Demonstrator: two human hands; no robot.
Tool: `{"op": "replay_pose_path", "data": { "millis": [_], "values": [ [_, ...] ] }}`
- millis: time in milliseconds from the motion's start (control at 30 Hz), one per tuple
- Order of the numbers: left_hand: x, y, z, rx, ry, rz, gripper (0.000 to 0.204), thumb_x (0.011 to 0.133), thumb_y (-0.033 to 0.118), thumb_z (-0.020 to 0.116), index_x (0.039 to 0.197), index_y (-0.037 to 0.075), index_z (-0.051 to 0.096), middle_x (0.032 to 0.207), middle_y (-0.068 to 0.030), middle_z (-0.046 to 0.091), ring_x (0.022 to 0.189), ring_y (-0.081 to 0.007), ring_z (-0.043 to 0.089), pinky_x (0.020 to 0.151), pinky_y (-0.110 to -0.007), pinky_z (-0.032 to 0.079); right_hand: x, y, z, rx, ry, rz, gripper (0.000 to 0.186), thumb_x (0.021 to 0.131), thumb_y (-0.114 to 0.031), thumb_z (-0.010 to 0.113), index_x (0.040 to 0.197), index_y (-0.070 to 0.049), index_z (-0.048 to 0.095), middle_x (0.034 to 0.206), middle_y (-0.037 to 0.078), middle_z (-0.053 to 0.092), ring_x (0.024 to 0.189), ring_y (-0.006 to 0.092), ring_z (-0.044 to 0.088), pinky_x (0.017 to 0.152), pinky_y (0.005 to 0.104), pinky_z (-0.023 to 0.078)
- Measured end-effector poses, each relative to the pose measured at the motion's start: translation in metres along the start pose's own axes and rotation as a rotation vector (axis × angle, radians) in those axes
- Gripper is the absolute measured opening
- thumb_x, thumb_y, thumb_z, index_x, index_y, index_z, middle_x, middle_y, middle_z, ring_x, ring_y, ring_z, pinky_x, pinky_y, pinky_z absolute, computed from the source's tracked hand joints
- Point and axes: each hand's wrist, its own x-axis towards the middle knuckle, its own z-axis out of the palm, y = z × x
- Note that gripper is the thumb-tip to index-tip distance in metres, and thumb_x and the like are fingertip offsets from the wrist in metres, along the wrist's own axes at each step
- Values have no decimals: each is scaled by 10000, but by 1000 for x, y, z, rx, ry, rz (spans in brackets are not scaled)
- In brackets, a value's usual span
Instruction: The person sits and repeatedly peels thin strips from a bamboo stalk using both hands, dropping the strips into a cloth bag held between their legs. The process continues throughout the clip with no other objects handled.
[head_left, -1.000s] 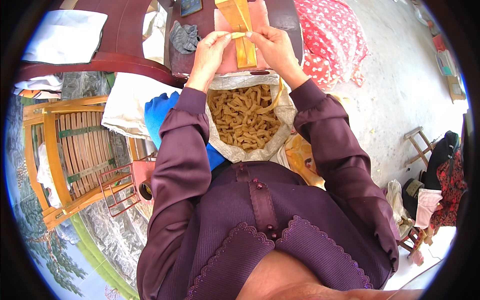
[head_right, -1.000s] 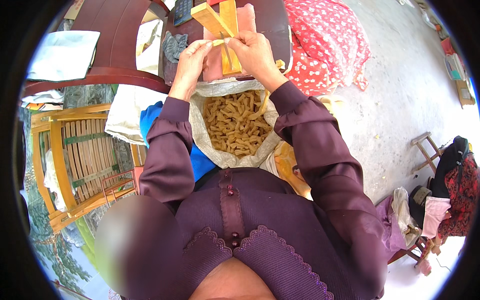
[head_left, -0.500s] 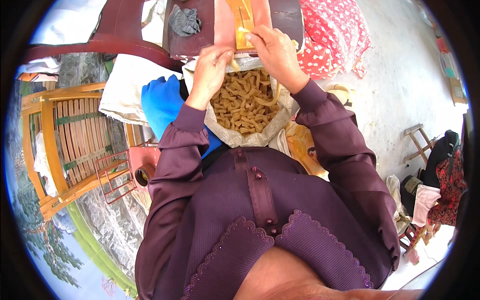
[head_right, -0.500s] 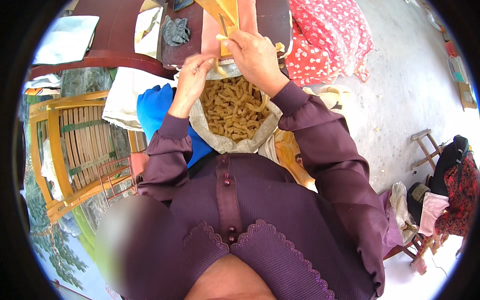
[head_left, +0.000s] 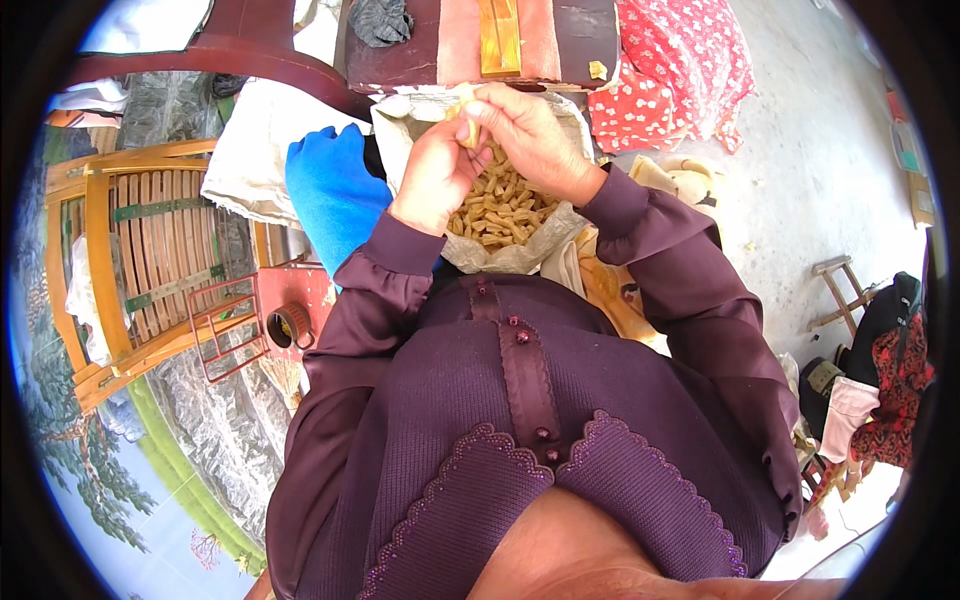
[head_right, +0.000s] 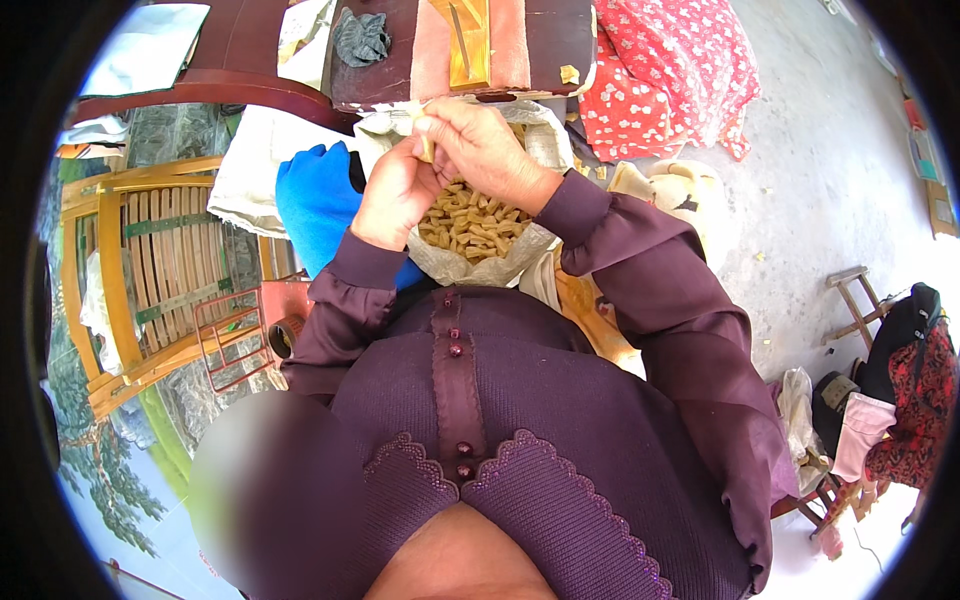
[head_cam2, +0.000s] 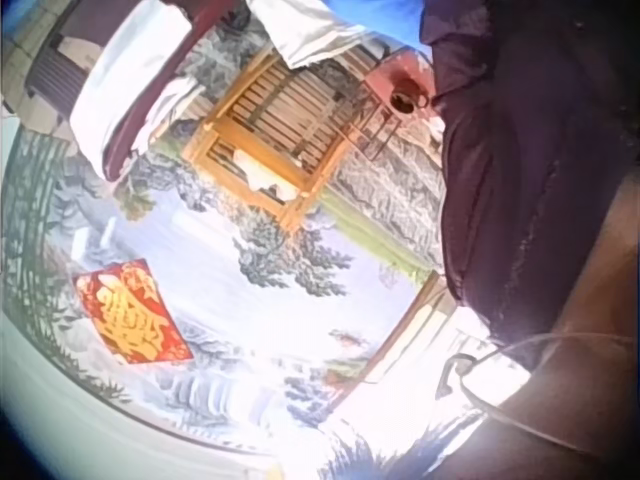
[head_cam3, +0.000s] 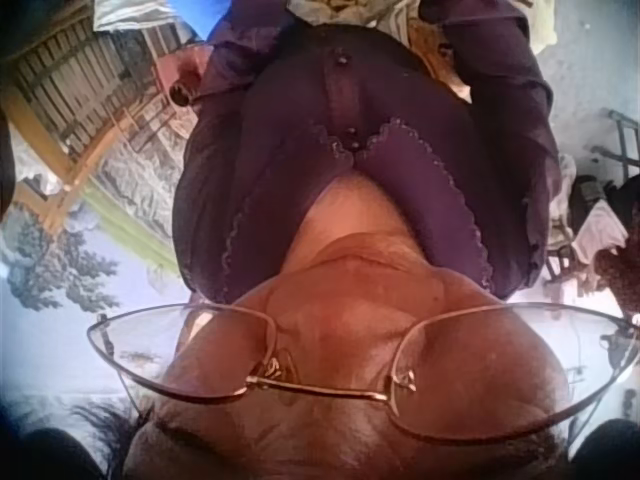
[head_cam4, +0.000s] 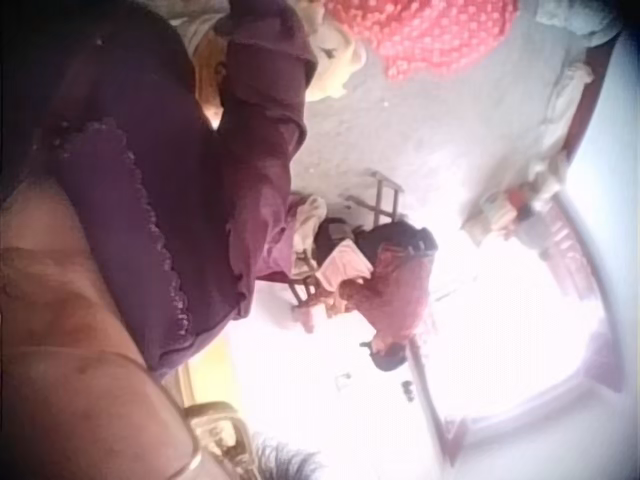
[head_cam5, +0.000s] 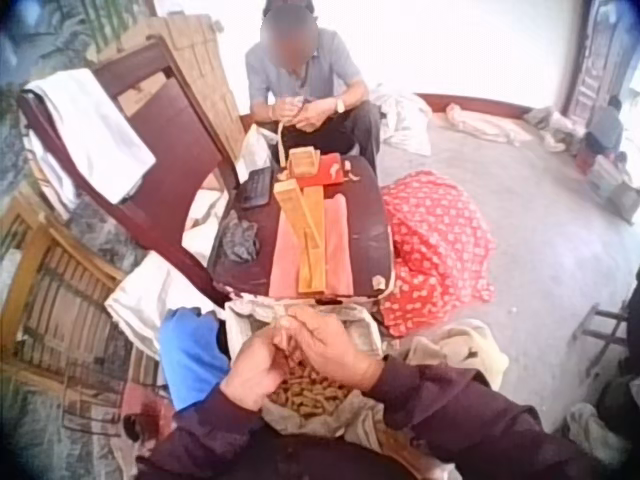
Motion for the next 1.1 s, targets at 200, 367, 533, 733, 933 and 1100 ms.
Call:
{"op": "replay_pose_path", "data": {
  "millis": [200,367,533,733,933,1100],
  "values": [
    [-11,6,18,564,-69,35,203,885,92,409,936,83,606,760,5,565,655,-140,517,618,-289,441,2,-9,-6,-565,220,-374,198,945,-190,479,905,-17,567,711,168,559,626,380,541,572,416,434],
    [-25,19,28,1414,136,1075,282,794,-29,461,1044,20,582,847,-132,581,836,-343,574,779,-380,460,7,-5,-12,-174,165,36,233,962,-233,455,899,-48,582,675,125,560,564,266,557,531,378,435],
    [-23,25,33,1282,108,1332,378,734,-127,453,1068,15,558,913,-146,560,872,-310,570,776,-344,460,9,-5,-16,848,-169,558,226,964,-267,474,974,-58,559,707,34,517,426,62,319,411,208,331],
    [-20,21,26,1033,62,927,95,934,44,457,973,13,538,887,-73,590,804,-156,579,733,-269,454,5,-14,-12,-283,-56,-99,307,965,-298,469,973,-7,567,737,52,566,661,137,544,601,262,426],
    [-23,26,25,351,-226,459,164,969,101,426,1036,-1,536,979,-59,588,889,-151,585,822,-301,483,6,-33,-18,-631,51,-172,279,928,-278,522,947,-9,592,791,172,618,730,302,626,625,353,470],
    [-27,32,23,372,-325,360,218,965,84,400,1125,-32,491,1072,-104,571,987,-188,584,880,-323,494,10,-25,-23,-340,94,-181,222,914,-217,566,921,-8,638,721,94,619,684,181,606,625,289,466]
  ]
}}
